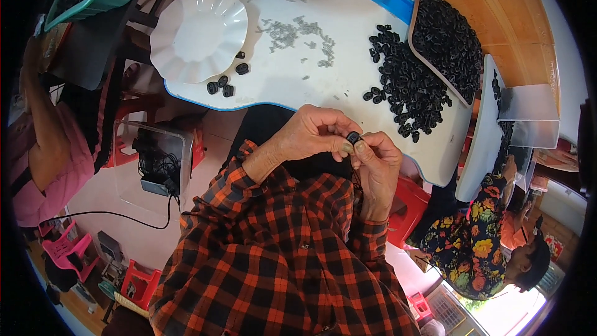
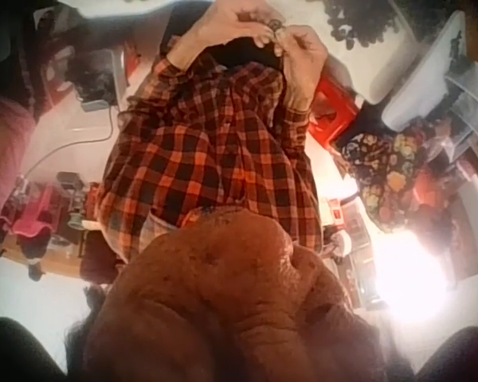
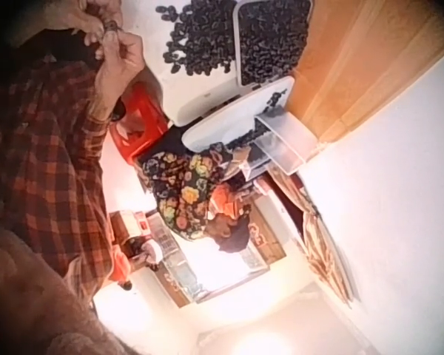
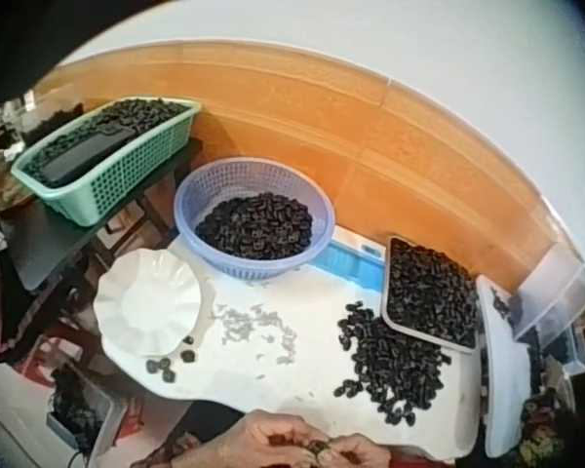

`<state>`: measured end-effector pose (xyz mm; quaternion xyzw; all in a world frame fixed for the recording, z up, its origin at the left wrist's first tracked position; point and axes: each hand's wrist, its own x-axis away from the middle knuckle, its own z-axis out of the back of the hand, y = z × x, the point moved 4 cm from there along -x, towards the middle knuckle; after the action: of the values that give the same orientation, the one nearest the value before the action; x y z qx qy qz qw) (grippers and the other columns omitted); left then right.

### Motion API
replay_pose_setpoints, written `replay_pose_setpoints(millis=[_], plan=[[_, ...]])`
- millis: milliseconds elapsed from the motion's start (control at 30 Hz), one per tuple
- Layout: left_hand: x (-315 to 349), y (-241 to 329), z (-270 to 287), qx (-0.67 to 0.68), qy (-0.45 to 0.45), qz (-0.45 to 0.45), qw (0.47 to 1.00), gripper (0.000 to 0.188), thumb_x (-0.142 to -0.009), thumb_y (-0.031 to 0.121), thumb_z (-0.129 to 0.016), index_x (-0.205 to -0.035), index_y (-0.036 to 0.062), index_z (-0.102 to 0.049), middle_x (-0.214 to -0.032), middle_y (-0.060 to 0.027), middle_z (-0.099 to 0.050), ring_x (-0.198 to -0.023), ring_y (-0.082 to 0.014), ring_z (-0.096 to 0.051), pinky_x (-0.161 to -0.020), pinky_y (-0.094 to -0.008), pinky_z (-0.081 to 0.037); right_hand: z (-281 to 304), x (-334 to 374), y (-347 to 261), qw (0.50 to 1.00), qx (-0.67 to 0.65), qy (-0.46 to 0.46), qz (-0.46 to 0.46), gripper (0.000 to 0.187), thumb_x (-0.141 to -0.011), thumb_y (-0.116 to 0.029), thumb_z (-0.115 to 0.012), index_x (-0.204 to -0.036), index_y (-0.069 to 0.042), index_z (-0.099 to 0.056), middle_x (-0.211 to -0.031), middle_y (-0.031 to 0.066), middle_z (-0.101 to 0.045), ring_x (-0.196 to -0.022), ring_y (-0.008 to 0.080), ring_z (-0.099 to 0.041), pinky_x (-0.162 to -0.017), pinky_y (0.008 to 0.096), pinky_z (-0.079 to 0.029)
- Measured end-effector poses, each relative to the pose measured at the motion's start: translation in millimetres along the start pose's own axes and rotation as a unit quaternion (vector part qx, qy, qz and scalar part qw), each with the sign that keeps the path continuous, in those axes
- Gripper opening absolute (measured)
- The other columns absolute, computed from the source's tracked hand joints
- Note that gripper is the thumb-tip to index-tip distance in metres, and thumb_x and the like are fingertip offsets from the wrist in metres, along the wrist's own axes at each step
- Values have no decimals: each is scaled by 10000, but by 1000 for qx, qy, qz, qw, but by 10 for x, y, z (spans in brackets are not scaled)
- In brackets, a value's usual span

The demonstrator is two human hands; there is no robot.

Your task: The person assembles or sorts small black plastic components by hand at a workstation, using baskets, trays, and plates to hold the components.

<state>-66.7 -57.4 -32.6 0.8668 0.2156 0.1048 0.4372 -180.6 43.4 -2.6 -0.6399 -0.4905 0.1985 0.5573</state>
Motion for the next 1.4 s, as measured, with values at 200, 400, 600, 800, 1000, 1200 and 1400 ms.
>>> replay_pose_setpoints(millis=[200,400,600,800,1000,1200,1400], plan=[[-4,57,-23,-9,-8,-12,1000,246,-825,13,-665,-1059,-46,-617,-845,-83,-658,-677,-100,-634,-604,-207,-541,45,-35,25,1000,-18,-24,1,88,-797,-14,-699,-840,16,-628,-757,65,-633,-567,76,-520,-503,188,-416],[2,37,-20,-22,-16,-19,999,248,-814,13,-678,-1049,-42,-622,-832,-79,-661,-659,-97,-633,-597,-206,-534,60,-30,44,999,-37,-34,-17,95,-789,-11,-705,-837,24,-631,-744,67,-628,-559,86,-527,-493,197,-422],[12,64,-29,-33,-27,-10,999,236,-812,18,-681,-1037,-30,-631,-837,-82,-672,-630,-99,-638,-588,-210,-533,82,-21,52,996,-54,-54,-45,101,-780,-3,-709,-835,28,-630,-734,83,-630,-544,91,-535,-484,196,-437],[44,82,-61,-26,-54,47,997,196,-815,6,-669,-1002,-40,-638,-831,-98,-678,-624,-106,-644,-574,-217,-541,114,47,92,992,-79,-60,-82,115,-762,-1,-723,-816,22,-623,-724,103,-638,-514,102,-560,-447,190,-448],[82,23,-51,-20,-45,39,998,196,-809,4,-672,-995,-45,-637,-826,-106,-679,-620,-120,-654,-556,-224,-547,101,19,158,988,-89,-87,-90,114,-760,1,-725,-793,4,-616,-708,96,-639,-492,92,-559,-415,182,-436],[84,88,-28,-108,-26,15,994,208,-810,9,-674,-1011,-33,-639,-818,-100,-676,-640,-117,-659,-571,-227,-555,70,-45,160,990,-67,-71,-103,121,-769,-19,-726,-800,4,-612,-698,77,-630,-488,80,-549,-411,177,-421],[87,210,-3,-62,18,-27,998,245,-802,-9,-680,-1033,-68,-624,-824,-90,-651,-677,-135,-654,-587,-243,-561,-67,-68,66,996,-43,-59,-59,115,-819,-55,-690,-859,20,-612,-734,79,-627,-562,92,-551,-504,201,-451]])
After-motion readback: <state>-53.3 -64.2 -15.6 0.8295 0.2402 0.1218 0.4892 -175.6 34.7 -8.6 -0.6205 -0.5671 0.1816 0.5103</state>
